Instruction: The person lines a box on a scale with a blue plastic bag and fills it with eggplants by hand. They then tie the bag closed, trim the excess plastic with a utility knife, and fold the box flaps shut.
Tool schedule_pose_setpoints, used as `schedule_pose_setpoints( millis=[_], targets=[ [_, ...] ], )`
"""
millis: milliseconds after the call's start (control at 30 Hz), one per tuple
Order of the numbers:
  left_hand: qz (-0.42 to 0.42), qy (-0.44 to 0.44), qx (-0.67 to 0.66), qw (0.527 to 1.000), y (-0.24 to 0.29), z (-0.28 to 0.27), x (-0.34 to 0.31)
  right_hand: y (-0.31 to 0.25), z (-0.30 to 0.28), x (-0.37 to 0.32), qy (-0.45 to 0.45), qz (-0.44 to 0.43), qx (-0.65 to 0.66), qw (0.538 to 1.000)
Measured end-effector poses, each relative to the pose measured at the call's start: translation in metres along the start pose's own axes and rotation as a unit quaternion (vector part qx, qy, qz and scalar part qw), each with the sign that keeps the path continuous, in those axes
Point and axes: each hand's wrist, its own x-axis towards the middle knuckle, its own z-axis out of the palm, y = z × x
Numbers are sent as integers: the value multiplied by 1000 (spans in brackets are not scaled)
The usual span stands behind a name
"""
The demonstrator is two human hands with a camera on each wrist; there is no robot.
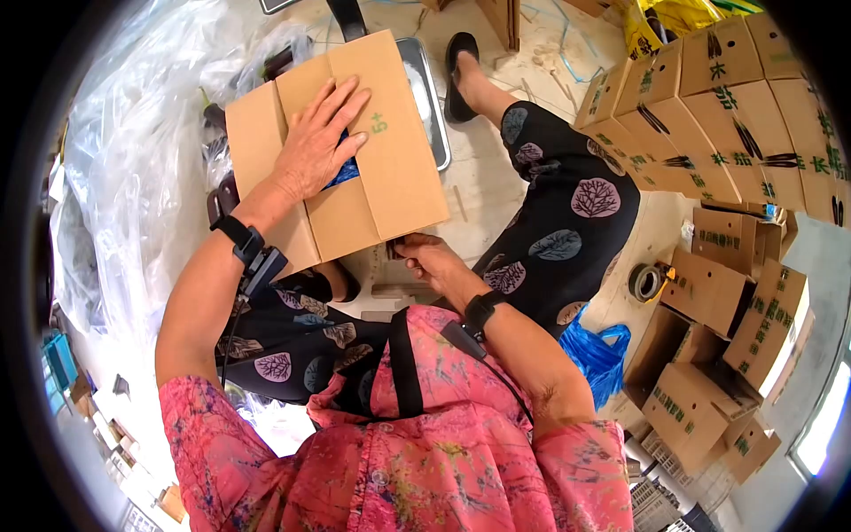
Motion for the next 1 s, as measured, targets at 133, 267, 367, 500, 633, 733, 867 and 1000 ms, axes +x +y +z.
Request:
schedule_pose_setpoints(
  millis=[133,267,367,500,633,733,867,1000],
  targets=[
    [-10,0,-15,1000,-2,2,0,-8,-2,-1,-9,-85,-66,994],
    [-9,9,-29,1000,-5,7,0,-13,1,-20,-61,-111,-98,987],
    [-13,4,-24,1000,-4,5,-1,-23,3,-56,-136,-133,-165,968],
    [-10,4,-32,999,0,2,2,1,-34,-29,-102,-76,-355,926],
    [-10,13,-38,999,-2,7,-1,4,-10,15,-25,-376,-583,720],
    [-18,-3,-24,1000,-5,1,-2,-5,6,19,-67,-421,-566,705],
    [-3,5,-33,999,-2,3,0,-57,44,-93,-138,-480,-484,718],
    [11,17,-58,998,-3,4,0,-126,61,-146,-54,-594,-511,619]
  ],
)
